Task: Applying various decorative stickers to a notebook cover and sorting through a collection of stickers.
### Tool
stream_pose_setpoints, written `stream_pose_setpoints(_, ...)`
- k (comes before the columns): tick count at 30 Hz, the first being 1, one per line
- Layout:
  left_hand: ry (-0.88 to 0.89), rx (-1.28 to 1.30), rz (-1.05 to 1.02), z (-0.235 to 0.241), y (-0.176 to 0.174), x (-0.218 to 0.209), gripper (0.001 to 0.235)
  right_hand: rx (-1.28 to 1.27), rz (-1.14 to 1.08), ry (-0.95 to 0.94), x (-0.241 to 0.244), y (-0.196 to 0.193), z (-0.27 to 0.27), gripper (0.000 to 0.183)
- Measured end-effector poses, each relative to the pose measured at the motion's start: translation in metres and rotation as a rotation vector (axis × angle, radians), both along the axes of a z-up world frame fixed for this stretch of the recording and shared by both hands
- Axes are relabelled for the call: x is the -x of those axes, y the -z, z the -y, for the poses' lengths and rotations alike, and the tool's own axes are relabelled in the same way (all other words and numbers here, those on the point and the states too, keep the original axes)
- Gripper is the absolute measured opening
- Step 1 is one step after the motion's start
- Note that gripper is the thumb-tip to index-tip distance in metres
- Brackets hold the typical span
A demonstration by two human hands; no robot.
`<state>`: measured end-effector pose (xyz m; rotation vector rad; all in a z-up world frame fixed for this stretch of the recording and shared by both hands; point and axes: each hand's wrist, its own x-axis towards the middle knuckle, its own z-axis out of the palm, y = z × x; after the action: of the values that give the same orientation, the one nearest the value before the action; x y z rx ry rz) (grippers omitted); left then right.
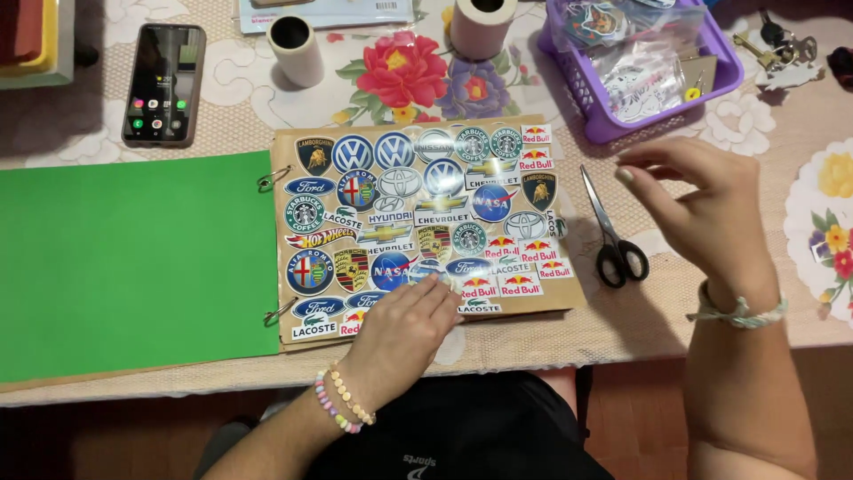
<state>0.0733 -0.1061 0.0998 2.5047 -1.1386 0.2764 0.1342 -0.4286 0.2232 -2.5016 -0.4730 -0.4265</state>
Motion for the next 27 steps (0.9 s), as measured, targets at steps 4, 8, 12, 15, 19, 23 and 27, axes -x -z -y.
stream_pose_setpoints(4,-0.134,0.152,0.193,0.0,-0.032,-0.006,0.026,-0.018,-0.021,0.064,0.021,-0.003,0.017,0.011)
stream_pose_setpoints(8,-0.344,0.393,0.24,-0.028,-0.064,-0.017,0.015,-0.028,0.071,0.146,0.036,0.003,0.024,0.005)
stream_pose_setpoints(12,-0.647,0.523,0.443,-0.065,-0.087,-0.015,0.009,-0.023,0.053,0.104,0.026,-0.003,0.005,0.009)
stream_pose_setpoints(15,-0.779,0.559,0.541,-0.089,-0.081,-0.011,0.016,0.048,-0.067,-0.003,0.005,-0.004,-0.016,0.02)
stream_pose_setpoints(19,-0.846,0.576,0.54,-0.096,-0.093,-0.004,0.014,0.104,-0.202,-0.116,-0.022,0.004,-0.054,0.019)
stream_pose_setpoints(23,-0.885,0.576,0.573,-0.098,-0.089,-0.001,0.019,0.476,-0.425,-0.093,-0.049,0.017,-0.06,0.023)
stream_pose_setpoints(27,-0.919,0.606,0.606,-0.102,-0.084,0.0,0.021,0.727,-0.447,0.121,-0.063,0.037,-0.039,0.026)
